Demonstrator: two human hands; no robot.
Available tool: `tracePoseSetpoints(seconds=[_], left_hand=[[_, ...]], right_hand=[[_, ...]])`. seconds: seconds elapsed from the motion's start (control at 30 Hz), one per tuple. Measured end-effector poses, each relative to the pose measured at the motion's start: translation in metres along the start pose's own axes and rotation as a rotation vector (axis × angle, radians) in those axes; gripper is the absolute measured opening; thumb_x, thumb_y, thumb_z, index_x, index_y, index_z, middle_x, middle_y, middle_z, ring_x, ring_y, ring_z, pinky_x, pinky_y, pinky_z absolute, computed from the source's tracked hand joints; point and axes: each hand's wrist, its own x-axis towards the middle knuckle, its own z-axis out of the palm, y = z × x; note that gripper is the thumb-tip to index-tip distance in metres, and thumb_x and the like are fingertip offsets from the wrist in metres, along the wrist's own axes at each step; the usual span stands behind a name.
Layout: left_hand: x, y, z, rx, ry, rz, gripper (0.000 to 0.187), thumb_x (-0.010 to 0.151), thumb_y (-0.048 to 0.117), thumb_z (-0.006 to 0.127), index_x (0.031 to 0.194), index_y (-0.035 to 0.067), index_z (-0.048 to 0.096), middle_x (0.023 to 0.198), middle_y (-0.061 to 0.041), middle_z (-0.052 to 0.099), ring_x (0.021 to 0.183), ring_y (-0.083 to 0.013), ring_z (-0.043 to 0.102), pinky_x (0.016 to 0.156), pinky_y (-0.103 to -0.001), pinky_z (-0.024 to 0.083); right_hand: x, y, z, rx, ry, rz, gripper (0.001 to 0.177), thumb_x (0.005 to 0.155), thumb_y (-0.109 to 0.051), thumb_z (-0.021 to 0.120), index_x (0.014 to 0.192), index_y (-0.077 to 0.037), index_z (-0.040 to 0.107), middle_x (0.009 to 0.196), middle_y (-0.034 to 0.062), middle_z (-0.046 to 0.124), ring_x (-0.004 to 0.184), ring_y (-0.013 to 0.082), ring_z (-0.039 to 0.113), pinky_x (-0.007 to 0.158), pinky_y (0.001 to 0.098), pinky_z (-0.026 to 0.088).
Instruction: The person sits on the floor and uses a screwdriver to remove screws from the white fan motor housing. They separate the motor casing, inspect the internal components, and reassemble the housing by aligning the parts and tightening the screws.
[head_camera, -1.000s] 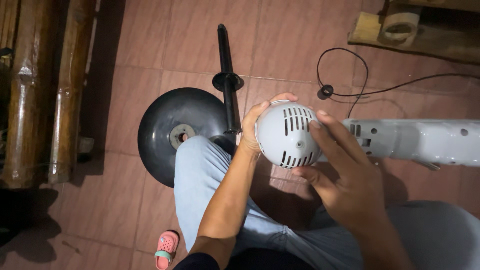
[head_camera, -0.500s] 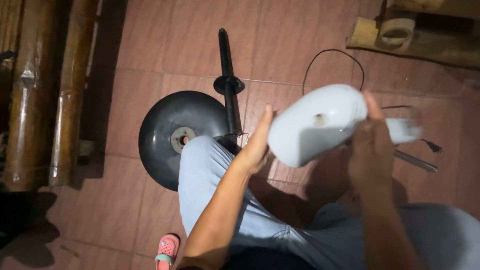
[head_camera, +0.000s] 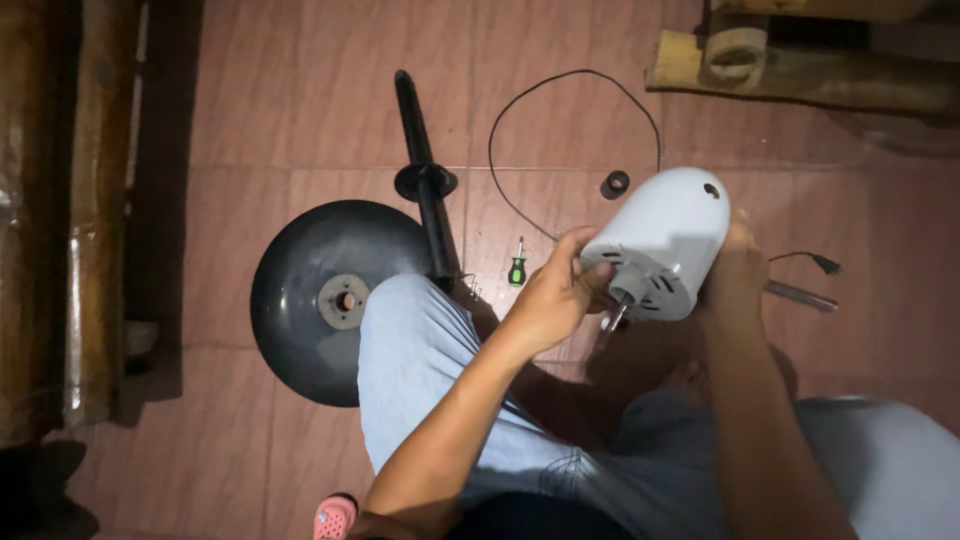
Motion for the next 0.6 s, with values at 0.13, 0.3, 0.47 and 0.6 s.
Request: tracePoseSetpoints(seconds=[0.13, 0.3, 0.47, 0.6], left_hand=[[0.005, 0.005, 0.011, 0.069, 0.102, 0.080, 0.036, 0.101, 0.025, 0.063, 0.122, 0.004, 0.043, 0.087, -0.009, 0.072, 0.074, -0.0166, 0.073, 0.064, -0.032, 0.059], [0.010, -0.003, 0.025, 0.076, 0.094, -0.058, 0.042, 0.099, 0.035, 0.062, 0.116, 0.002, 0.043, 0.077, -0.014, 0.066, 0.062, -0.0200, 0.065, 0.054, -0.036, 0.053], [0.022, -0.028, 0.037, 0.181, 0.158, 0.024, 0.053, 0.100, 0.050, 0.059, 0.112, -0.001, 0.047, 0.076, -0.015, 0.066, 0.060, -0.0211, 0.067, 0.053, -0.036, 0.054], [0.042, -0.052, 0.046, 0.174, 0.140, -0.168, 0.052, 0.097, 0.047, 0.060, 0.110, -0.002, 0.049, 0.073, -0.018, 0.068, 0.054, -0.0243, 0.066, 0.046, -0.038, 0.052]], right_hand=[[-0.002, 0.011, -0.002, 0.345, 0.103, 0.334, 0.037, 0.105, -0.033, 0.050, 0.105, -0.002, 0.071, 0.091, 0.0135, 0.073, 0.079, 0.0255, 0.070, 0.067, 0.0407, 0.057], [0.005, 0.062, -0.012, -0.021, -0.034, 0.116, 0.032, 0.098, -0.031, 0.057, 0.103, -0.003, 0.071, 0.091, 0.0116, 0.073, 0.078, 0.0239, 0.070, 0.065, 0.0401, 0.057], [0.011, 0.143, -0.003, 0.576, -0.070, 0.459, 0.029, 0.103, -0.030, 0.057, 0.107, -0.005, 0.071, 0.095, 0.0081, 0.073, 0.080, 0.0197, 0.069, 0.065, 0.0380, 0.057], [0.004, 0.178, 0.018, 0.867, -0.084, 0.656, 0.028, 0.103, -0.031, 0.057, 0.109, -0.007, 0.071, 0.098, 0.0076, 0.074, 0.082, 0.0204, 0.071, 0.068, 0.0388, 0.059]])
